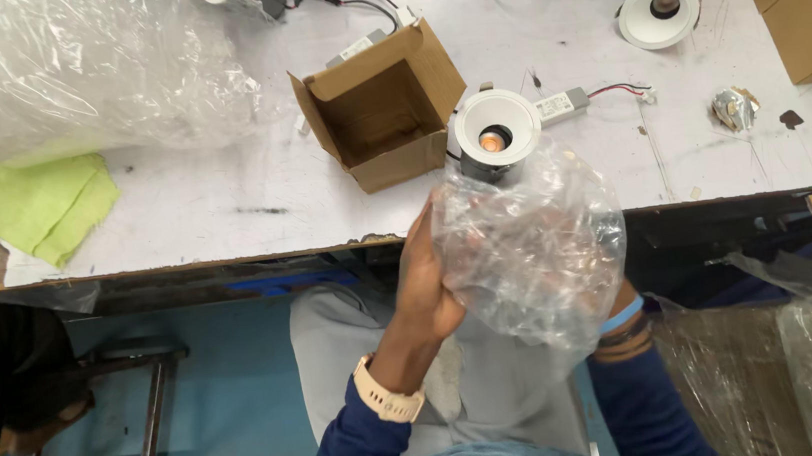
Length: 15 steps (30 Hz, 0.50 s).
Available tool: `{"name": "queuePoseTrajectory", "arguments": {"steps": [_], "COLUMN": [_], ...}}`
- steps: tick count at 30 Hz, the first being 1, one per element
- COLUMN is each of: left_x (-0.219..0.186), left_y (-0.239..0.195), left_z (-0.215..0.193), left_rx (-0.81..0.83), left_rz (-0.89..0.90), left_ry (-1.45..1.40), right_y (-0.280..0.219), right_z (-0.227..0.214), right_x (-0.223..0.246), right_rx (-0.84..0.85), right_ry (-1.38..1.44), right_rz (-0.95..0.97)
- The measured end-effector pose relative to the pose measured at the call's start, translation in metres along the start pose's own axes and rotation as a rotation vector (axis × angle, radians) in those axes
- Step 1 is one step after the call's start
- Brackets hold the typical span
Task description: The person repeatedly picks up small cardboard boxes, opens them, places a cylindrical electronic component wrapped in bubble wrap inside, and closes the box. The person also applies tape to seal the boxes.
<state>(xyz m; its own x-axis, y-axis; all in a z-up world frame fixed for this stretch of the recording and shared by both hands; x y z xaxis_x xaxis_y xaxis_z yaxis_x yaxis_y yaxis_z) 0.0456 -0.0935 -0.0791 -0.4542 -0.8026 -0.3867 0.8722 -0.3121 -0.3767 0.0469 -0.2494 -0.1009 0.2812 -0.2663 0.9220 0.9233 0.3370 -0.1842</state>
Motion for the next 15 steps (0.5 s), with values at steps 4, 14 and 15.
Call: {"name": "queuePoseTrajectory", "arguments": {"steps": [4,14,15], "left_x": [-0.016,-0.003,-0.007], "left_y": [0.009,0.037,0.039], "left_z": [0.001,-0.024,-0.027], "left_rx": [0.055,0.199,0.159], "left_rz": [0.321,0.321,0.338], "left_ry": [0.286,0.258,0.344], "right_y": [-0.015,-0.021,-0.023], "right_z": [-0.011,-0.021,-0.022], "right_x": [-0.008,0.002,0.003], "right_rx": [0.06,0.232,0.264], "right_ry": [0.078,-0.22,-0.321], "right_rz": [-0.031,0.166,0.196]}}
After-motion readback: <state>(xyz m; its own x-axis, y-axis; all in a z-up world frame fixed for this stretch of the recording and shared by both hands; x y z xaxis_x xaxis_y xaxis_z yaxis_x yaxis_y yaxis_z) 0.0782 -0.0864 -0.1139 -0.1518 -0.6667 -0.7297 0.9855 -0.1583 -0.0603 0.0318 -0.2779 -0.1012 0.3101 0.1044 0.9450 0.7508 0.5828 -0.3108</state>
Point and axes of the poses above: each hand's wrist, its own y-axis towards the middle knuckle, its own z-axis out of the palm, x = y × z, the point moved 5 cm from there along y, towards the middle knuckle, and after that the axes turned 4 degrees about -x, right-handed, at the moved point
